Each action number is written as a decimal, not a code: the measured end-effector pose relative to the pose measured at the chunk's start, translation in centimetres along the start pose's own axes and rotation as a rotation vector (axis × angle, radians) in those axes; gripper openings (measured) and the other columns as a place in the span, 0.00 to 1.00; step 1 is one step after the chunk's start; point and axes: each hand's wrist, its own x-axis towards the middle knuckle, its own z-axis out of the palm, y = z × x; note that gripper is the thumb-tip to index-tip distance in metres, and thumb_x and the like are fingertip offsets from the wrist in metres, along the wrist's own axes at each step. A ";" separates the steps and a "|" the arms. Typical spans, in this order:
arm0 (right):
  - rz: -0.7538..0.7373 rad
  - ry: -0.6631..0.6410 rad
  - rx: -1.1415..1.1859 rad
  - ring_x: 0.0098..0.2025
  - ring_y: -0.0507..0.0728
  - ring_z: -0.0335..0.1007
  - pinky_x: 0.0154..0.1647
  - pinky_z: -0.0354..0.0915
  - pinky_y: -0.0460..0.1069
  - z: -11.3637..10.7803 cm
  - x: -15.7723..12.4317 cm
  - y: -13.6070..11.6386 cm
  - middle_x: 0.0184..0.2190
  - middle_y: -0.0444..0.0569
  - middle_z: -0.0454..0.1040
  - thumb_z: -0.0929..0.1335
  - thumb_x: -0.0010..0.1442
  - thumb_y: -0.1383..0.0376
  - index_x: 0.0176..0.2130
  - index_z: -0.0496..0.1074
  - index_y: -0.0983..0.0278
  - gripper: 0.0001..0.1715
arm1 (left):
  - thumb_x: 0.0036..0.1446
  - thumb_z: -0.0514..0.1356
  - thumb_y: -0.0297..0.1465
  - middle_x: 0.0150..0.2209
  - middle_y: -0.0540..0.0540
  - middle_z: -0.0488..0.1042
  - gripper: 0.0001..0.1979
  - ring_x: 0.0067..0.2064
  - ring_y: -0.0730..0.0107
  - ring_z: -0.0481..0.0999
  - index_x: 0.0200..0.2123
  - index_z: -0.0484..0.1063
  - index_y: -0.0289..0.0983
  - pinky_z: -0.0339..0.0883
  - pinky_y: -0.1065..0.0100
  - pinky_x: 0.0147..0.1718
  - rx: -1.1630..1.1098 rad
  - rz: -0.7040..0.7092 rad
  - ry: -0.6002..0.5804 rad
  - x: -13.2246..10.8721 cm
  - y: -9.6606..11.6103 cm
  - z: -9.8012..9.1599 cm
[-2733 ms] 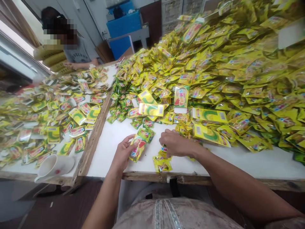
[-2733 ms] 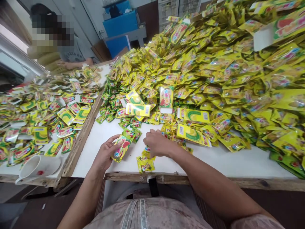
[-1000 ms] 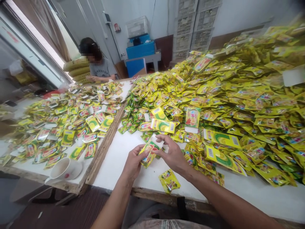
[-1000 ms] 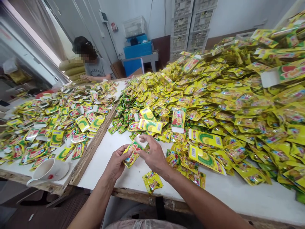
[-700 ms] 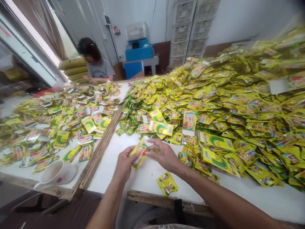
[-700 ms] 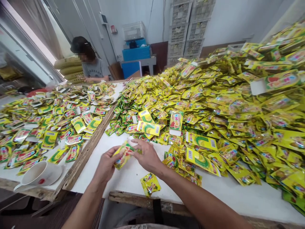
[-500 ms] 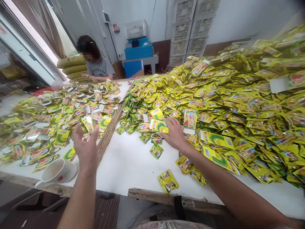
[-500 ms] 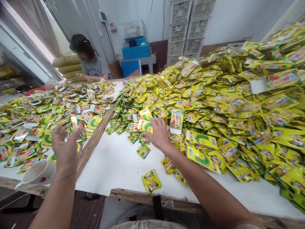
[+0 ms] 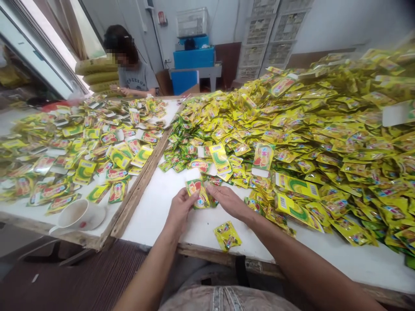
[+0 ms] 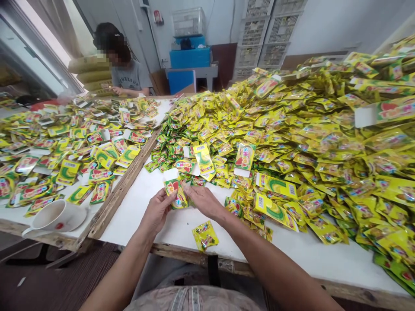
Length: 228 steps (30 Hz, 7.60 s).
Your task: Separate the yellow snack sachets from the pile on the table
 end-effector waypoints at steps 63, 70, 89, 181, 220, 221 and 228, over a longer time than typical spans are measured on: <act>0.133 0.249 -0.033 0.27 0.51 0.62 0.26 0.59 0.46 -0.9 -3.7 1.8 0.26 0.41 0.67 0.70 0.49 0.62 0.38 0.66 0.62 0.15 | 0.38 0.70 0.36 0.31 0.45 0.80 0.23 0.30 0.68 0.78 0.38 0.74 0.33 0.69 0.71 0.30 0.283 -0.129 -0.007 -1.5 -0.1 -2.9; 0.045 0.257 0.228 0.22 0.48 0.51 0.22 0.55 0.44 0.1 -1.7 1.3 0.18 0.37 0.52 0.71 0.44 0.54 0.22 0.59 0.63 0.20 | 0.37 0.71 0.34 0.31 0.43 0.80 0.23 0.29 0.68 0.78 0.39 0.74 0.32 0.70 0.71 0.31 0.102 -0.108 -0.028 -2.2 0.4 -2.0; -0.028 0.000 -0.181 0.23 0.48 0.53 0.24 0.49 0.43 -1.4 -1.6 0.2 0.17 0.38 0.59 0.70 0.46 0.66 0.21 0.69 0.64 0.06 | 0.45 0.66 0.39 0.37 0.44 0.80 0.20 0.36 0.65 0.78 0.41 0.75 0.35 0.70 0.68 0.37 0.272 -0.039 -0.097 -2.4 -0.9 -1.7; -0.089 0.468 0.302 0.29 0.52 0.64 0.32 0.62 0.48 -2.6 -1.7 1.6 0.25 0.44 0.68 0.68 0.51 0.53 0.31 0.67 0.64 0.16 | 0.42 0.68 0.38 0.29 0.48 0.78 0.17 0.29 0.70 0.75 0.33 0.71 0.35 0.66 0.73 0.28 0.345 -0.049 -0.208 -0.9 -0.1 -1.5; -0.052 0.339 0.231 0.27 0.51 0.61 0.31 0.59 0.48 -4.5 -3.3 3.5 0.23 0.41 0.64 0.68 0.48 0.59 0.28 0.65 0.64 0.11 | 0.36 0.71 0.34 0.33 0.46 0.80 0.24 0.30 0.68 0.78 0.40 0.72 0.34 0.70 0.71 0.30 0.125 -0.170 -0.061 -1.2 -1.5 0.9; -0.058 0.348 0.258 0.27 0.50 0.60 0.31 0.58 0.47 -4.6 -3.0 3.5 0.23 0.41 0.63 0.68 0.47 0.58 0.28 0.65 0.64 0.12 | 0.36 0.71 0.33 0.33 0.45 0.80 0.24 0.29 0.68 0.78 0.39 0.73 0.34 0.70 0.71 0.30 0.116 -0.173 -0.058 -1.2 -1.4 0.9; -0.060 0.145 0.099 0.22 0.48 0.52 0.24 0.51 0.45 -5.1 -2.5 3.6 0.19 0.38 0.58 0.66 0.51 0.60 0.26 0.65 0.64 0.10 | 0.34 0.72 0.32 0.32 0.45 0.80 0.24 0.29 0.68 0.78 0.38 0.74 0.33 0.71 0.71 0.29 0.057 -0.191 -0.077 -1.6 -1.0 1.2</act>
